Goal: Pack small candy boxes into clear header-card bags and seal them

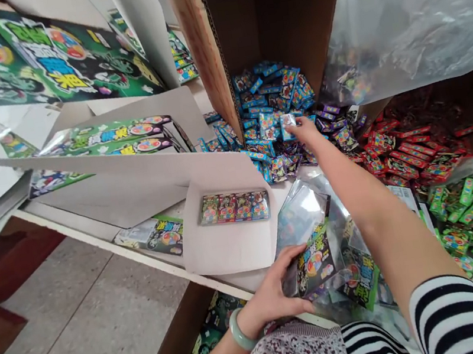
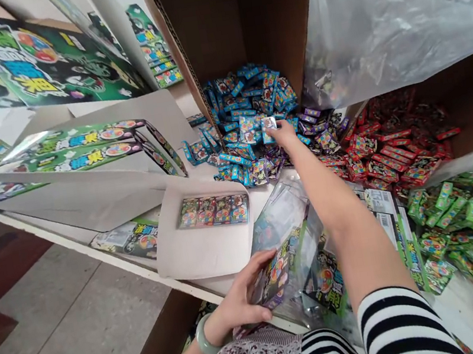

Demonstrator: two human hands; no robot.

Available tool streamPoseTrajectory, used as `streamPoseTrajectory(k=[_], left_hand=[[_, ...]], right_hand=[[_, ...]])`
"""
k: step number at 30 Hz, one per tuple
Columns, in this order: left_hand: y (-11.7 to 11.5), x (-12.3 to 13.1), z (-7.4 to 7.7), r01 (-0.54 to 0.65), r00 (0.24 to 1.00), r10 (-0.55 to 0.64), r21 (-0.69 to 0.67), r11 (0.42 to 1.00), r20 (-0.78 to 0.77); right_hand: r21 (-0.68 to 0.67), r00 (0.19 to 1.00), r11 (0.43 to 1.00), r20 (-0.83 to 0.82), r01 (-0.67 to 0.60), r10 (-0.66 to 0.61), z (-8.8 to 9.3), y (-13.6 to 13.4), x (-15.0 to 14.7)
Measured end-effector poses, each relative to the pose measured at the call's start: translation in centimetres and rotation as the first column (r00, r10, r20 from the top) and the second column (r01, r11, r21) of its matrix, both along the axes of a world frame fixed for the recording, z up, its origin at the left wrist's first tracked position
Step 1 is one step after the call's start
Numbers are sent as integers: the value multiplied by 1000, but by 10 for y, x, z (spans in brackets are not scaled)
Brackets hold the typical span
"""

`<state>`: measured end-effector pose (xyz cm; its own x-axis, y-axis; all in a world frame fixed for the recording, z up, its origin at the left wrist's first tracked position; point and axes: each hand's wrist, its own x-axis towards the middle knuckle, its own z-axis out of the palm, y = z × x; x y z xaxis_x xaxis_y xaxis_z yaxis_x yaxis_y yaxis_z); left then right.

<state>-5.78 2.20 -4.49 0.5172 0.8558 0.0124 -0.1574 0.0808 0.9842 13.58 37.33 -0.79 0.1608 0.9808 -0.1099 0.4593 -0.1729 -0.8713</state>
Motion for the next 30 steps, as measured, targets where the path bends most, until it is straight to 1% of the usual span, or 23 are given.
streamPoseTrajectory(k=[2,4,7,9,11,13,14,15,16,17,18,19,20,21,22,23,24,25,26,28,29,30], left_hand=[[1,-1,-1,4,1000,-4,-14,1000,17],[1,0,-1,3,999,-2,-25,1000,33],[1,1,-1,-18,999,20,-31,999,47],[0,1,0,-51,998,52,-22,998,27],[-1,1,0,-87,996,87,-1,996,-15],[-2,3,0,-119,991,120,31,992,-53],[-2,4,0,-130,989,133,45,990,-70],[-2,7,1,-139,986,144,60,988,-89],[-1,10,2,-145,982,153,77,986,-111],[-1,14,4,-146,978,159,100,984,-138],[0,18,6,-141,972,162,128,982,-173],[1,22,9,-134,962,168,163,977,-214],[1,27,12,-130,949,183,210,969,-257],[1,31,15,-128,932,207,264,956,-297],[1,34,18,-131,913,240,322,938,-330],[1,37,20,-135,893,278,379,915,-354],[0,39,22,-134,875,311,432,892,-370],[0,41,23,-125,862,333,477,870,-382],[0,42,23,-104,854,341,512,852,-393],[0,45,23,-42,847,328,562,826,-418],[1,46,23,-9,847,316,583,813,-428],[2,47,23,22,846,307,603,798,-437]], right_hand=[[-1,998,1000,-61,-29,29,1,-22,17],[8,992,998,-115,-56,57,5,-52,35],[32,969,994,-225,-100,105,17,-108,63],[66,952,988,-266,-137,150,30,-149,84],[118,954,973,-204,-199,220,46,-188,107],[127,951,947,-54,-297,305,64,-220,130],[77,927,924,27,-374,373,72,-232,140],[-16,881,886,94,-464,464,78,-241,149],[-130,812,823,136,-553,567,82,-248,157],[-239,728,742,161,-626,666,84,-253,163],[-315,645,669,193,-673,740,83,-257,167],[-346,586,641,260,-686,767,81,-262,170],[-328,559,666,367,-670,743,77,-268,172],[-267,564,731,491,-628,664,72,-276,173],[-180,583,802,600,-569,548,67,-286,173],[-98,605,860,671,-500,428,60,-298,174],[-43,624,900,706,-434,335,53,-310,174],[-27,638,923,715,-384,286,45,-323,175],[-43,644,933,713,-356,278,36,-335,176],[-99,648,931,692,-350,317,23,-354,180],[-101,657,929,680,-355,325,19,-361,182],[-71,679,933,666,-354,308,19,-367,184]])
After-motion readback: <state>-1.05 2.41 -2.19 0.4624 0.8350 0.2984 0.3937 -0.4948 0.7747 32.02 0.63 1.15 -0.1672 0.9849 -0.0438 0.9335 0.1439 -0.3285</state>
